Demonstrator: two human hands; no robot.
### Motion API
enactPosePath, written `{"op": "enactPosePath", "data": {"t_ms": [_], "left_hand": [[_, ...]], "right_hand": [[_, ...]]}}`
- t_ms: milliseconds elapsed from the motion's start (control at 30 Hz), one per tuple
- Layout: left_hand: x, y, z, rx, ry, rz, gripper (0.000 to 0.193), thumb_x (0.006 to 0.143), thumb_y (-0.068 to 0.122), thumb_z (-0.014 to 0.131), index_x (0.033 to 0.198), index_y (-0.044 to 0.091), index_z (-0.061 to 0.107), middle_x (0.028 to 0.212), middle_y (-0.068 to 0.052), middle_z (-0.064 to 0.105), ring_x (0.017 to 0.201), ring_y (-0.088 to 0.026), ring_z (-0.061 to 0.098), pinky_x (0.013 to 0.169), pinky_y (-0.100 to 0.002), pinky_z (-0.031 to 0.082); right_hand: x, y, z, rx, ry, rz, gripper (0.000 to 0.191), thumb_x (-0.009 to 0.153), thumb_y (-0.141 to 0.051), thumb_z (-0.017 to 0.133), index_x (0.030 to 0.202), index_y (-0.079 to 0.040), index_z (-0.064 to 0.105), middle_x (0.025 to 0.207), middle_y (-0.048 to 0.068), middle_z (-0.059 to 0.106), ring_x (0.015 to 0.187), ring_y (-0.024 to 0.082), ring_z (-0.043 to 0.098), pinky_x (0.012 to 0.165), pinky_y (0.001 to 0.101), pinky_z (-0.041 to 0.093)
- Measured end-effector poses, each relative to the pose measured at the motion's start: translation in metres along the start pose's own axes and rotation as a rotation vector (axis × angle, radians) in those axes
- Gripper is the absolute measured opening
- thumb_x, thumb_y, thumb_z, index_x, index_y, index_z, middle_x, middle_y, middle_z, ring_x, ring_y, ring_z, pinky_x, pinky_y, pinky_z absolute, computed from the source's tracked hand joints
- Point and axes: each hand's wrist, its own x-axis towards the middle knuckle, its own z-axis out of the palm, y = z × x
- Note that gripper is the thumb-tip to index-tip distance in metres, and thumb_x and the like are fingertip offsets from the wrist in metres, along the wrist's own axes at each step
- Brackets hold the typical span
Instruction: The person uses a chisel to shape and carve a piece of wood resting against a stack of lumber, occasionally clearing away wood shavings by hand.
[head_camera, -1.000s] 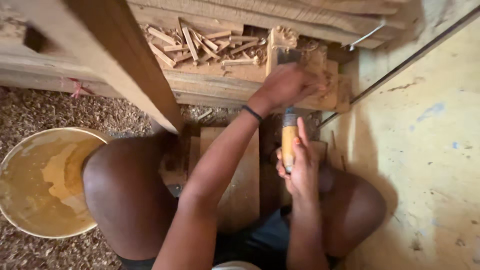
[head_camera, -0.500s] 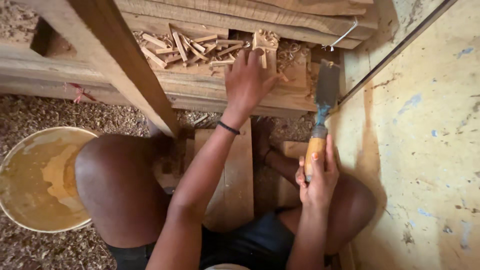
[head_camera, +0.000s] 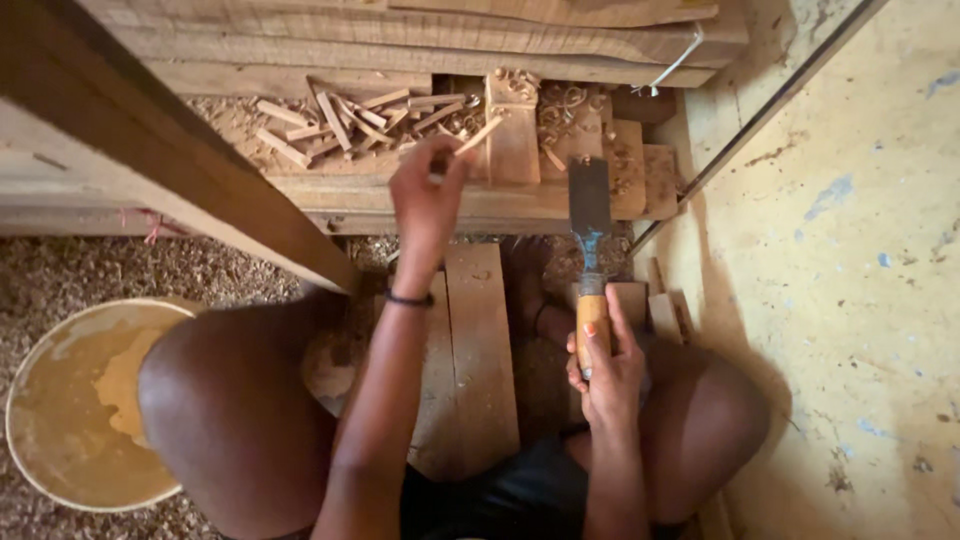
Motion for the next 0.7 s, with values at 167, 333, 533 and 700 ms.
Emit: {"op": "enactPosePath", "data": {"t_ms": [167,333,533,700], "left_hand": [[-0.015,0.015,-0.004,-0.437,-0.073,-0.016,0.013,0.103,0.012,0.065,0.112,0.003,0.069,0.087,-0.005,0.072,0.073,-0.012,0.067,0.064,-0.024,0.052],[-0.023,0.033,-0.003,-0.796,-0.190,-0.011,0.020,0.107,0.009,0.062,0.124,0.000,0.066,0.102,-0.009,0.075,0.094,-0.016,0.074,0.088,-0.029,0.058],[-0.013,0.041,-0.013,-0.786,-0.231,0.030,0.020,0.104,0.009,0.063,0.122,0.000,0.066,0.101,-0.009,0.074,0.091,-0.017,0.076,0.083,-0.031,0.062],[0.053,0.039,-0.028,-0.543,0.067,-0.122,0.011,0.100,0.011,0.066,0.106,0.005,0.073,0.087,-0.006,0.078,0.077,-0.013,0.077,0.072,-0.029,0.064]], "right_hand": [[0.004,0.007,0.007,-0.071,-0.015,-0.045,0.072,0.094,-0.016,0.066,0.160,-0.019,0.038,0.075,0.007,0.060,0.041,0.007,0.046,0.034,0.0221,0.035],[0.007,0.011,0.005,-0.099,-0.019,-0.068,0.069,0.097,-0.014,0.064,0.161,-0.019,0.039,0.075,0.006,0.060,0.043,0.007,0.045,0.036,0.0222,0.034],[0.008,0.009,0.007,-0.096,-0.018,-0.048,0.070,0.095,-0.017,0.065,0.161,-0.021,0.039,0.073,0.006,0.060,0.042,0.008,0.046,0.036,0.0231,0.034],[0.010,0.005,0.012,-0.099,-0.002,-0.039,0.069,0.095,-0.023,0.064,0.160,-0.022,0.039,0.071,0.006,0.059,0.040,0.009,0.045,0.033,0.0241,0.034]]}}
